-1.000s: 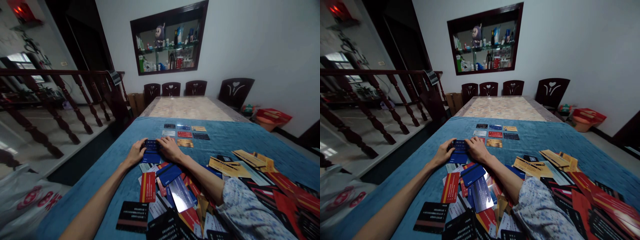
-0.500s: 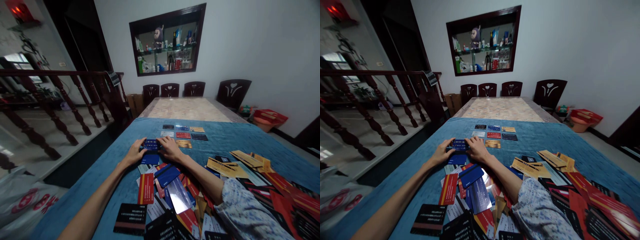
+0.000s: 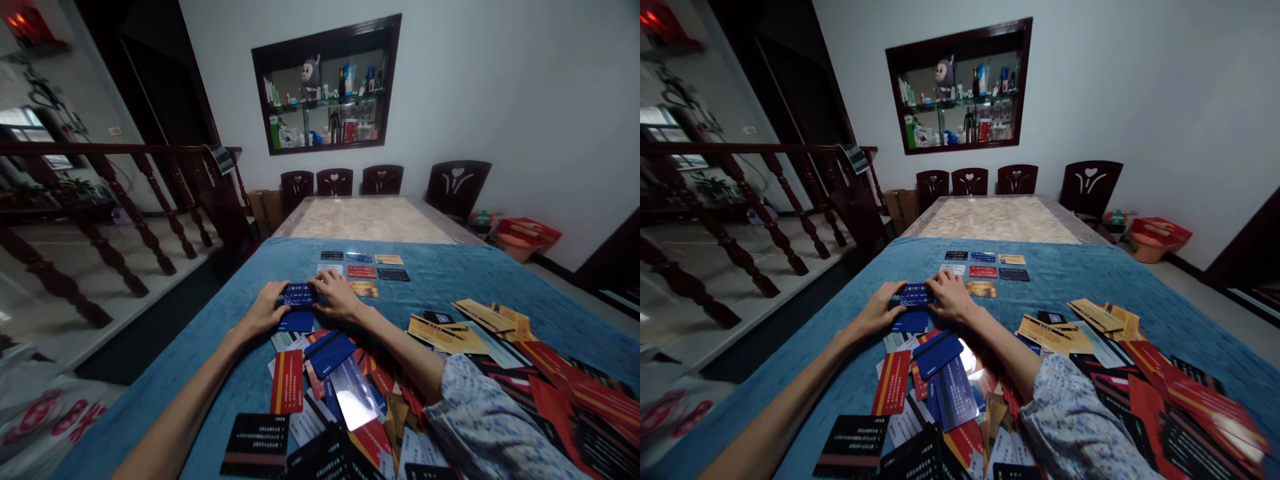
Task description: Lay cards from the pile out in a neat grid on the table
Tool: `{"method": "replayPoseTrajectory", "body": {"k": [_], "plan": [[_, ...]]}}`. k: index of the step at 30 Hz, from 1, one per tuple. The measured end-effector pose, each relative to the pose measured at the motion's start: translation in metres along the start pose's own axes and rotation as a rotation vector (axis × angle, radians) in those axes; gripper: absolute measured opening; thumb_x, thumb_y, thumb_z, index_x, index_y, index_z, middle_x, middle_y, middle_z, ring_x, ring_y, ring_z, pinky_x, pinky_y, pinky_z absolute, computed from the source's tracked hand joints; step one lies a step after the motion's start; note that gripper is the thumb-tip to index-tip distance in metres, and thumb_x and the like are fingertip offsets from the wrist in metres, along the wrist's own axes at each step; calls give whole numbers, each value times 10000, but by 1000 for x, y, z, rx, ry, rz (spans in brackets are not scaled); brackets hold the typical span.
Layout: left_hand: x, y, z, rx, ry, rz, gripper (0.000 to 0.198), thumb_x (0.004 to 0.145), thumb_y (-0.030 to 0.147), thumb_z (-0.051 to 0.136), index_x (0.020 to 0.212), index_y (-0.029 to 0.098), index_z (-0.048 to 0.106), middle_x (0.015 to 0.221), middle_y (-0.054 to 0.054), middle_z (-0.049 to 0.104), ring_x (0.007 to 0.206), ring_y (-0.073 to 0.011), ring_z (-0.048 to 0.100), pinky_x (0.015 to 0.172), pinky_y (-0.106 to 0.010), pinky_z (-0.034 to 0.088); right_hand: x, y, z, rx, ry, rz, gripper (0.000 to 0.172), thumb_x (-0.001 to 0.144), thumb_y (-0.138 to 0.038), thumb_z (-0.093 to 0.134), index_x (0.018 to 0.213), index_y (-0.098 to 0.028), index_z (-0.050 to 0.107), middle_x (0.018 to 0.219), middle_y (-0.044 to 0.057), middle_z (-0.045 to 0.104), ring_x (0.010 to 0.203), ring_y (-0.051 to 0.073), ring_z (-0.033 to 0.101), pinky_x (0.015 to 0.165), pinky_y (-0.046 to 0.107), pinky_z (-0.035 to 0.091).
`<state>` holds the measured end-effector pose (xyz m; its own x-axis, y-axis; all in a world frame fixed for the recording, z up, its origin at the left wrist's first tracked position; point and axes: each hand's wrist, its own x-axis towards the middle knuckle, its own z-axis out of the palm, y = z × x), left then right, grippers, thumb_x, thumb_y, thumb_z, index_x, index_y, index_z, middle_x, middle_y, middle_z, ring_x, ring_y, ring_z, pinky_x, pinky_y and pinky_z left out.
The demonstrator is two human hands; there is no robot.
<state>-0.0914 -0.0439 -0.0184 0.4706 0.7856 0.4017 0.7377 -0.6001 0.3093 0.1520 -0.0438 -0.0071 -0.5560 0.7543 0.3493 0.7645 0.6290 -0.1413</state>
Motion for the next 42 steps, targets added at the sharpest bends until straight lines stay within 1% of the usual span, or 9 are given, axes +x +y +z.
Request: {"method": "replayPoseTrajectory", "body": {"k": [10,13,17,22,26,31,37,40,42], "plan": [[4,6,-6,10,-19,7,499,778,172,669,1264,168,554,1208,-115,586,1137,-274,534,1043,-462,435,4,0,-9,-77,-59,-19,499,829,-387,645,1277,-188,554,1275,141,543,1212,316,376,920,440,354],[9,6,-10,36,-47,3,495,776,193,676,1257,169,563,1202,-115,585,1127,-276,537,1035,-459,439,7,0,-16,-102,-87,-19,472,837,-394,640,1257,-191,568,1268,143,548,1202,316,377,912,441,356],[18,10,-13,90,-83,-8,484,788,221,673,1256,170,564,1205,-116,577,1126,-283,528,1013,-458,441,10,2,-29,-149,-133,-10,488,842,-410,647,1274,-202,561,1286,141,541,1190,310,384,903,433,365],[33,22,-15,164,-132,2,475,807,244,659,1264,173,549,1207,-117,562,1117,-287,515,994,-471,433,11,10,-45,-209,-179,-11,446,846,-406,650,1241,-212,577,1278,144,540,1170,310,389,895,434,365],[50,35,-16,224,-170,17,449,822,254,643,1255,178,554,1203,-118,560,1123,-294,505,973,-471,431,9,20,-58,-240,-201,-11,434,848,-397,655,1236,-216,583,1258,152,547,1171,319,387,884,433,366],[73,50,-13,263,-212,33,420,838,273,630,1243,185,560,1203,-123,562,1145,-299,495,961,-465,427,7,38,-69,-255,-229,9,452,868,-464,626,1222,-184,605,1242,155,562,1152,320,409,874,430,369],[104,61,-1,288,-238,44,403,843,301,617,1228,186,578,1200,-124,553,1145,-300,500,958,-456,432,6,65,-80,-295,-250,51,441,846,-387,652,1238,-190,611,1254,161,561,1158,332,414,849,409,374],[119,65,6,280,-251,44,415,846,296,612,1239,167,575,1218,-133,554,1155,-304,500,959,-457,437,6,81,-82,-304,-247,74,421,840,-373,654,1218,-192,619,1249,154,567,1170,332,414,852,403,371],[128,67,12,269,-256,38,418,846,281,611,1244,158,574,1244,-138,547,1175,-305,493,967,-454,435,6,91,-83,-303,-249,85,425,841,-395,652,1214,-194,621,1256,154,565,1171,329,417,853,399,370]]}}
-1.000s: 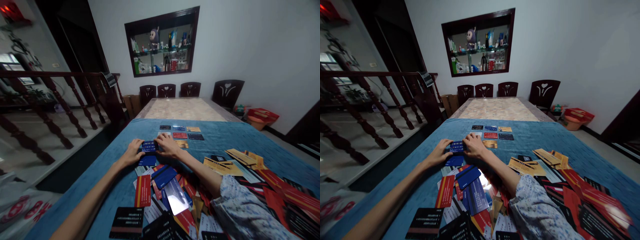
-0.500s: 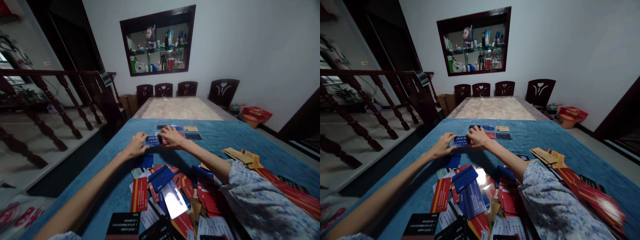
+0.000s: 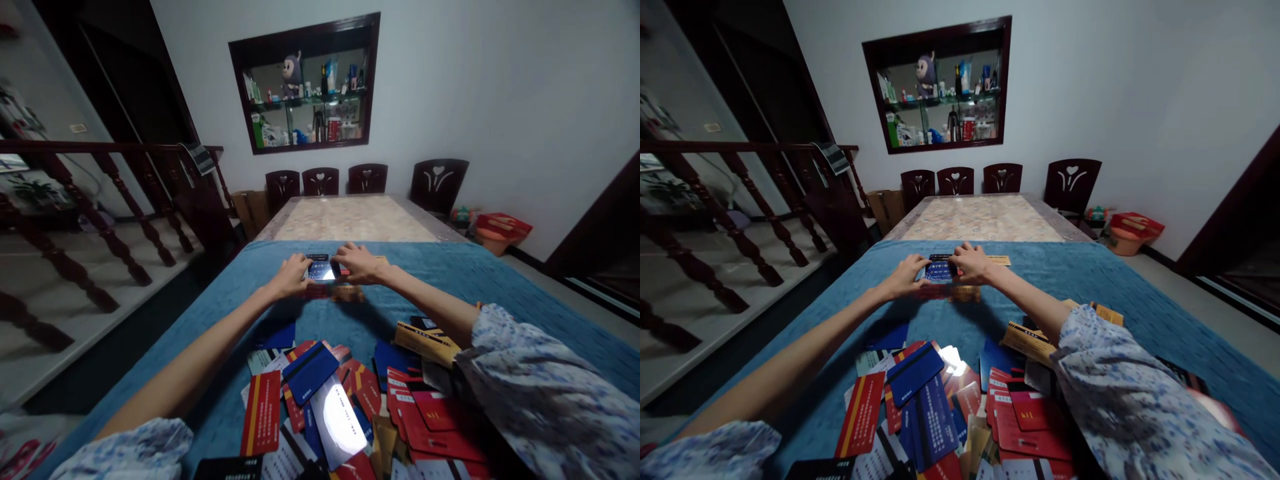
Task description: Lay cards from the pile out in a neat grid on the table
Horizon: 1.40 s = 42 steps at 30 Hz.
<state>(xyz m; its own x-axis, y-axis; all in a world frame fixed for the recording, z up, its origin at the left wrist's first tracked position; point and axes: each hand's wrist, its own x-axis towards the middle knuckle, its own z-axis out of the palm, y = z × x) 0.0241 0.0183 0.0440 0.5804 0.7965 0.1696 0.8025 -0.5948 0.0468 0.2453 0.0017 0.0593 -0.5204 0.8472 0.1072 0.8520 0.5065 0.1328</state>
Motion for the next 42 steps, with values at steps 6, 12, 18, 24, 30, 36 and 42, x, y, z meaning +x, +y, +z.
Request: {"method": "replayPoseTrajectory", "body": {"k": [6,12,18,24,30,36,42], "plan": [[33,5,11,-30,-24,-14,470,847,298,619,1294,177,545,1264,-129,535,1215,-298,477,998,-450,423,5,25,5,1,-31,52,424,847,-432,626,1211,-214,631,1248,153,573,1161,331,427,873,419,375],[64,10,20,1,-40,-27,409,848,311,618,1235,186,585,1281,-136,533,1218,-325,456,985,-504,415,13,46,13,3,-58,107,392,815,-355,628,1180,-215,652,1267,148,574,1187,343,422,882,459,405],[89,12,27,20,-50,-26,405,835,314,626,1218,185,600,1280,-136,540,1240,-345,411,989,-534,372,24,64,22,11,-83,158,403,803,-360,652,1182,-225,661,1271,149,570,1202,356,417,892,477,416],[110,11,37,36,-67,-37,399,817,310,615,1198,189,616,1288,-133,548,1252,-342,387,990,-539,343,33,76,30,4,-114,195,423,809,-385,646,1201,-226,657,1276,160,568,1196,360,427,896,496,424],[121,10,49,44,-98,-31,388,797,292,604,1170,191,636,1268,-139,562,1240,-349,398,993,-560,336,41,81,39,-13,-156,215,415,799,-382,647,1187,-238,674,1278,152,580,1216,369,431,910,500,428],[130,8,57,49,-120,-24,357,794,277,608,1141,205,652,1261,-137,573,1239,-358,393,986,-573,334,46,84,48,-32,-179,233,429,802,-375,623,1200,-226,678,1287,165,584,1222,378,446,924,521,426],[140,6,61,52,-157,-21,318,799,271,616,1105,198,667,1268,-147,574,1240,-370,376,970,-585,340,52,88,54,-40,-212,261,457,801,-387,612,1229,-236,665,1305,162,590,1260,382,428,941,521,412]]}}
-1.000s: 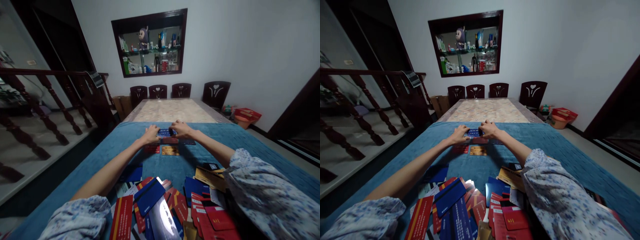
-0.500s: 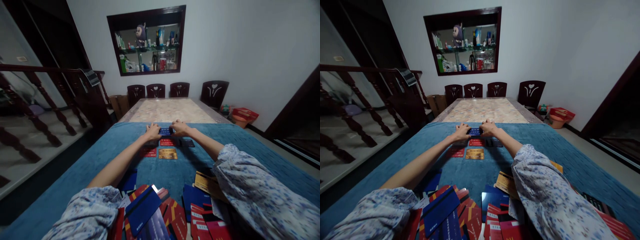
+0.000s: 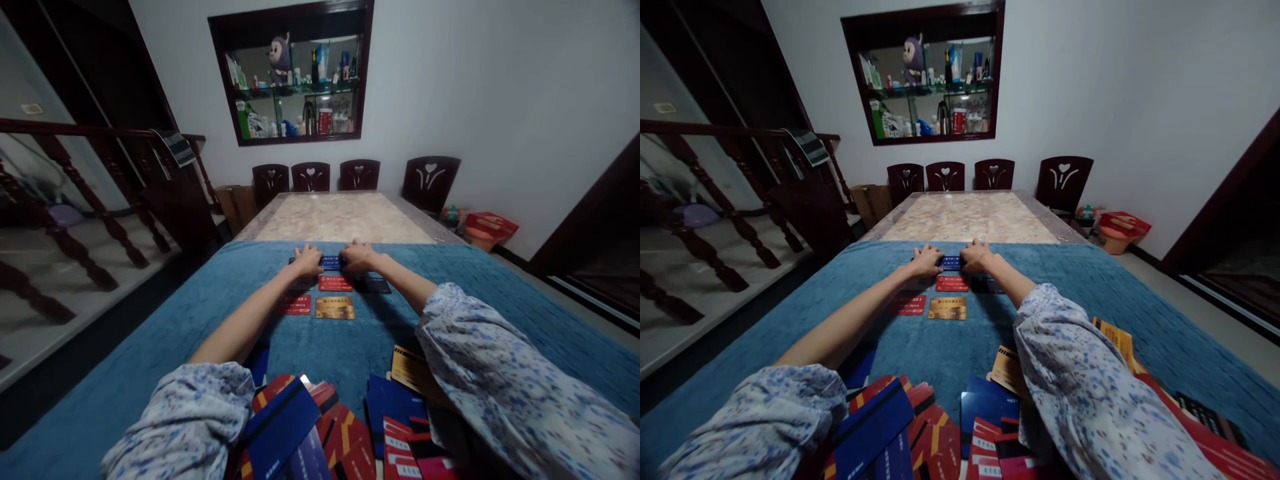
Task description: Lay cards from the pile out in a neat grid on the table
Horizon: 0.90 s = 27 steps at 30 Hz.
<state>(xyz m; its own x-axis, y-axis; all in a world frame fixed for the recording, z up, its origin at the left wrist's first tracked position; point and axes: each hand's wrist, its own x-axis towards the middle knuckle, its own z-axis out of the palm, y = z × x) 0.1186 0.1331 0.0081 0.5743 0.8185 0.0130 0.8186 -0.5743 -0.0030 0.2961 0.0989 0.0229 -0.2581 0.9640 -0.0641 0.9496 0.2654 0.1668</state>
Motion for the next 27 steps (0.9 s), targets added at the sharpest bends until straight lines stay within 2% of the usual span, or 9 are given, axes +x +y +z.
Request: {"method": "replayPoseTrajectory", "body": {"k": [8,13,17,27], "plan": [[8,1,-1,17,-77,9,257,790,262,626,1025,181,691,1274,-158,564,1247,-383,379,1001,-603,318,10,1,4,10,-49,25,443,784,-352,608,1211,-263,684,1300,130,616,1268,375,432,943,532,410],[12,0,0,29,-104,-2,288,779,258,618,1056,214,685,1273,-135,559,1265,-365,368,1024,-579,322,14,-1,4,13,-64,47,453,749,-316,605,1187,-255,706,1290,128,627,1256,380,444,929,524,424],[17,-2,2,32,-118,-6,331,740,249,636,1065,209,685,1277,-135,556,1269,-382,364,1022,-596,332,14,-3,3,10,-73,69,457,734,-292,590,1174,-265,710,1274,114,636,1238,366,461,929,514,431],[20,5,0,62,-140,-34,361,694,137,600,1045,172,676,1274,-160,563,1274,-383,390,1034,-616,334,14,-11,0,-12,-88,87,462,725,-256,577,1165,-218,711,1290,149,613,1229,359,475,951,523,438]]}}
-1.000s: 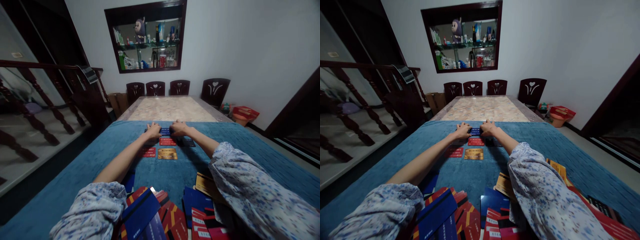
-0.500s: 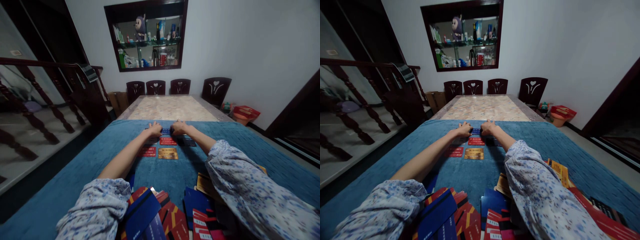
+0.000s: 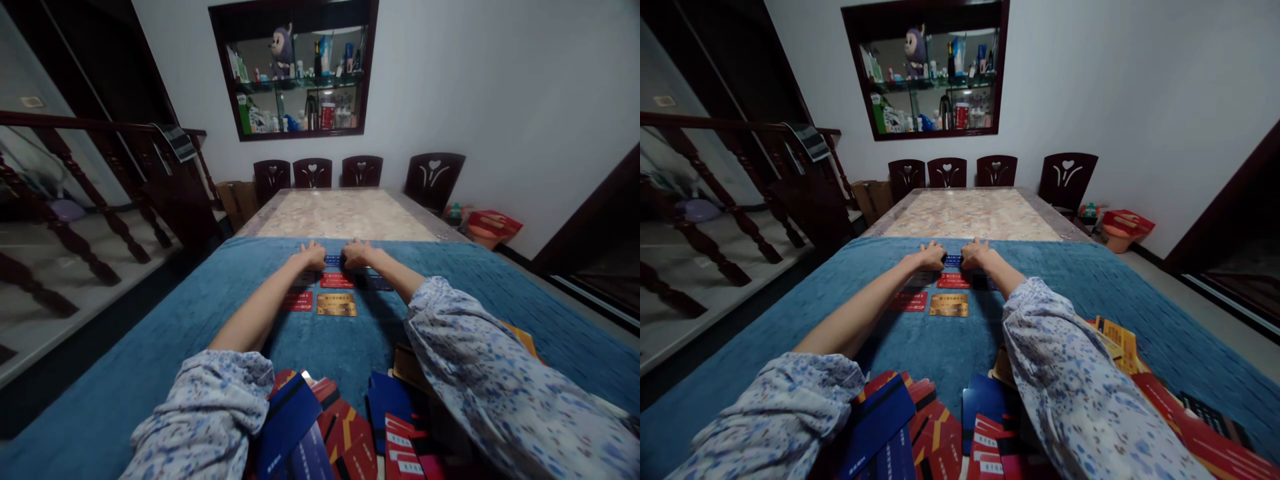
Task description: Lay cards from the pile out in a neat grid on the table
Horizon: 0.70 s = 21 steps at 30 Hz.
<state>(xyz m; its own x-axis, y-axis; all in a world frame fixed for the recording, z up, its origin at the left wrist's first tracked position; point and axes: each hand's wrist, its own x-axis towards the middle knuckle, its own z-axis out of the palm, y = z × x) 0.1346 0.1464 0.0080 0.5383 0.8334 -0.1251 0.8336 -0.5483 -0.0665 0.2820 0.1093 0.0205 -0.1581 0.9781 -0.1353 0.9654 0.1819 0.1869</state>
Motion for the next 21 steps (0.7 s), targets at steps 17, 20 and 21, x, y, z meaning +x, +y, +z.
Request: {"method": "replayPoseTrajectory", "body": {"k": [17,20,21], "plan": [[-55,-2,-13,81,224,146,361,822,162,544,1172,163,632,1305,-169,520,1249,-343,371,951,-525,327,-29,2,-13,-106,97,-98,421,802,-304,578,1191,-176,675,1276,197,565,1195,371,426,930,544,394],[-74,-3,-13,91,246,166,350,830,165,547,1168,175,636,1298,-156,530,1220,-336,388,944,-516,325,-40,1,-15,-111,134,-132,424,803,-287,583,1204,-178,669,1261,199,572,1186,373,422,917,538,388],[-80,-3,-12,91,252,174,349,828,167,554,1167,184,636,1295,-150,533,1214,-335,390,943,-514,323,-44,-1,-15,-110,142,-144,429,802,-287,590,1209,-175,666,1260,202,573,1186,375,419,916,538,386]]}}
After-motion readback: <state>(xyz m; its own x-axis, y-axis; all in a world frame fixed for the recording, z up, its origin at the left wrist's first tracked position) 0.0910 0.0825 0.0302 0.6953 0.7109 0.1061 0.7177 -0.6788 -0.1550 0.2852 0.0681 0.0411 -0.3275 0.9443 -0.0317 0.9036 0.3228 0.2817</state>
